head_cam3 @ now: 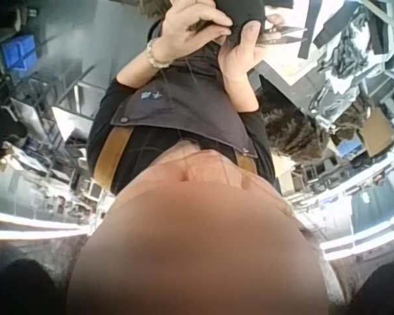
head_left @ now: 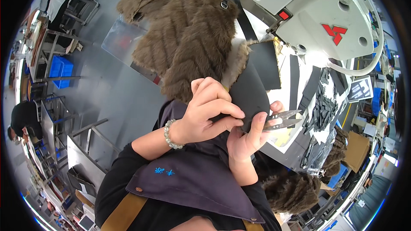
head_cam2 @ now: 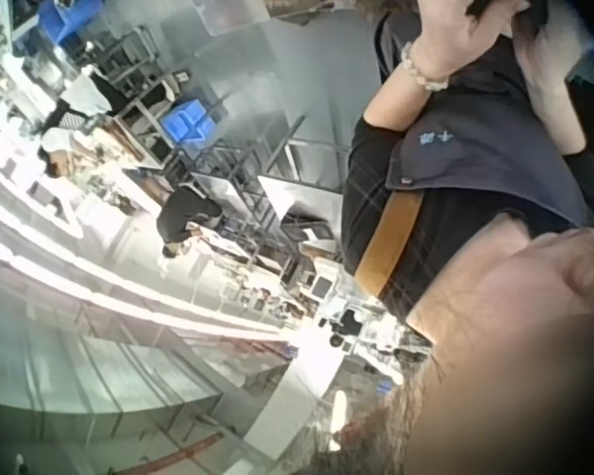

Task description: Sewing straps onto faux fur panels using an industrial sewing machine.

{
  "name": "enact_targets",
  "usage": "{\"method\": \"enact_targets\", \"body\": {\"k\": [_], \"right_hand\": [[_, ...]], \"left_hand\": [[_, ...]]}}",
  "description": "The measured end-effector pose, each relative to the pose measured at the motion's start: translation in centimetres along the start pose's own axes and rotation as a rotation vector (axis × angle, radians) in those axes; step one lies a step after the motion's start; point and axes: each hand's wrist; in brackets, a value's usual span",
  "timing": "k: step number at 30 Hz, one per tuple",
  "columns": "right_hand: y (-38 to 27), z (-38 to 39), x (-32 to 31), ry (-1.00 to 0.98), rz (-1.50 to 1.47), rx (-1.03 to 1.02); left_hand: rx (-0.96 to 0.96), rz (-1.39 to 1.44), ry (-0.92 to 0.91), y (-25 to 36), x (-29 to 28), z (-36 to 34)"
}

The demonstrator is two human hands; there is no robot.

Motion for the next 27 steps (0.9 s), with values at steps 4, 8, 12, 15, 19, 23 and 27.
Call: {"method": "enact_targets", "body": {"k": [4, 8, 12, 15, 19, 23, 27], "right_hand": [[-0.2, -0.2, -0.5, -0.059, 0.031, -0.056], [-0.9, 0.0, 0.0, -0.172, 0.047, -0.053], [-0.2, 0.5, -0.4, -0.161, 0.083, -0.117], [-0.1, 0.7, -0.5, -0.135, 0.097, -0.129], [-0.6, 1.2, 0.1, -0.09, 0.005, -0.072], [-0.7, 1.0, 1.5, 0.106, -0.01, -0.04], [-0.4, 1.0, 1.4, 0.089, 0.053, -0.074]], "left_hand": [[0.021, -0.037, -0.025, 0.6, -0.4, -0.4], [-0.004, -0.054, -0.003, 0.9, -0.5, -0.5], [-0.022, -0.059, 0.014, 0.9, -0.5, -0.6], [0.03, -0.1, 0.001, 0.6, -0.3, -0.4], [0.381, -0.411, 0.161, 0.4, -0.2, 0.9], [0.368, -0.377, 0.176, -0.2, 0.5, 1.0], [0.193, -0.179, 0.115, -0.4, 0.8, 0.6]]}}
Point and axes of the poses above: each hand's wrist, its own z-axis away from the middle knuckle, its own x-axis out of the palm, y = z × x, and after that the axes turned 13 degrees about -x, right-handed
